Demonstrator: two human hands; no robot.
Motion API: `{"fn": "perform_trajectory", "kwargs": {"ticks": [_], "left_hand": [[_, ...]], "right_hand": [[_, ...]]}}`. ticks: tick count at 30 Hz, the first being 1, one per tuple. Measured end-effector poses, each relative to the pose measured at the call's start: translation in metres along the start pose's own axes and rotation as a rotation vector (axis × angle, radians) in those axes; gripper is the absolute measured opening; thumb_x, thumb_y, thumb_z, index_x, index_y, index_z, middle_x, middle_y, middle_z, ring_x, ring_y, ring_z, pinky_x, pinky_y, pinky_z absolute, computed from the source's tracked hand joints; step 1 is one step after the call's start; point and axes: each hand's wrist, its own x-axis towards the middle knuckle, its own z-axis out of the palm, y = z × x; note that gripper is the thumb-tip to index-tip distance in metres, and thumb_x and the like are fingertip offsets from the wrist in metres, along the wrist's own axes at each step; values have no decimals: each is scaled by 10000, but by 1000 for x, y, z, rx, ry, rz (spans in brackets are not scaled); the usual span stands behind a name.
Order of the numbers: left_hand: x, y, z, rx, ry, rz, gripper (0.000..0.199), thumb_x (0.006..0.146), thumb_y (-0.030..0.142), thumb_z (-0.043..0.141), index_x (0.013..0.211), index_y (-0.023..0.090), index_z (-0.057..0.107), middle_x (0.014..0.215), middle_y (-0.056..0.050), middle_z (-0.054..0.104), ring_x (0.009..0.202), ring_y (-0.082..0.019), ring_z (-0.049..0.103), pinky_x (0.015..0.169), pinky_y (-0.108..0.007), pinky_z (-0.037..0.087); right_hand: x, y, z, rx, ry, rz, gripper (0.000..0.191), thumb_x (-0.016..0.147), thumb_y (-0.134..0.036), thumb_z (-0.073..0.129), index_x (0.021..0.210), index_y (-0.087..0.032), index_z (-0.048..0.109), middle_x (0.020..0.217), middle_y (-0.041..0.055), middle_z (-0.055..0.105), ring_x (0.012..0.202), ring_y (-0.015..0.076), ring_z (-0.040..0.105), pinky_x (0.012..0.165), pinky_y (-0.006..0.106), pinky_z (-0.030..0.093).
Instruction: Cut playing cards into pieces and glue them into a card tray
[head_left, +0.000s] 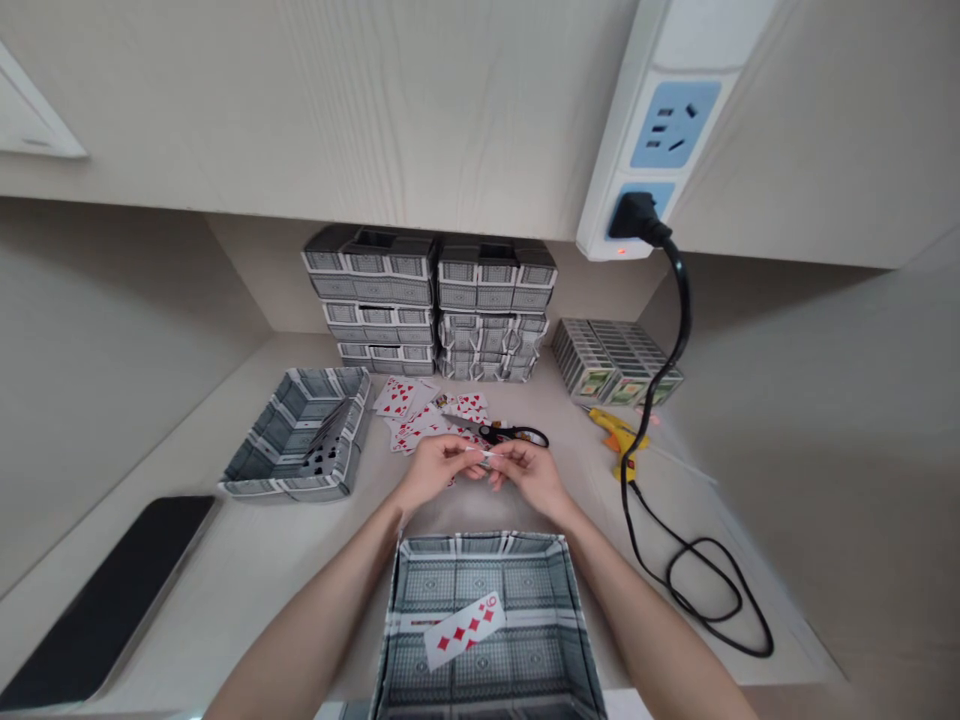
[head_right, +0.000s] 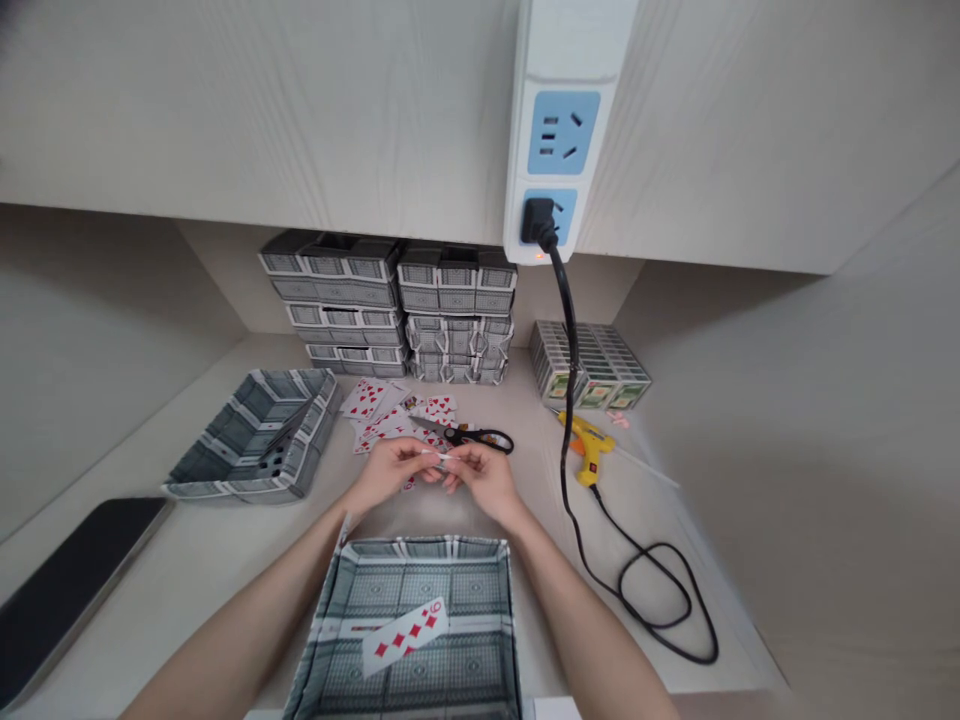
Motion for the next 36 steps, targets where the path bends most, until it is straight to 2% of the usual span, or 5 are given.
{"fn": "perform_trajectory", "kwargs": {"ticks": [12,20,24,29,36], "left_hand": [[-3,2,-1,232,7,80,206,698,314,618,641,122,567,506,6,598,453,-94,553,490,-209,460],[-3,-3,-1,404,-83,112,169,730,298,555,662,144,574,530,24,575,486,-93,528,502,-202,419],[-5,-1,1,451,-115,113,147,730,268,540,646,149,558,513,36,546,488,-89,506,504,-195,395],[-6,0,5,380,-117,108,154,727,269,541,635,146,529,511,40,528,473,-81,480,496,-194,382],[-5,-1,2,475,-111,122,240,729,371,551,649,147,514,511,40,518,472,-80,455,477,-186,348]], "right_hand": [[1,6,0,-81,0,8,278,669,-407,652,743,-161,545,502,-35,582,413,100,541,455,231,460],[-4,2,-1,-363,-150,146,236,718,-402,594,704,-175,533,542,-28,578,343,78,462,327,190,343],[-7,-2,0,-512,-154,130,223,740,-338,572,603,-165,541,503,-24,561,354,71,442,367,188,320],[-7,-5,0,-497,-141,125,192,734,-287,564,590,-167,520,474,-43,524,367,68,407,402,189,308],[-5,-5,-3,-563,-146,-8,205,721,-271,578,568,-160,496,484,-47,495,486,79,406,497,196,307]]}}
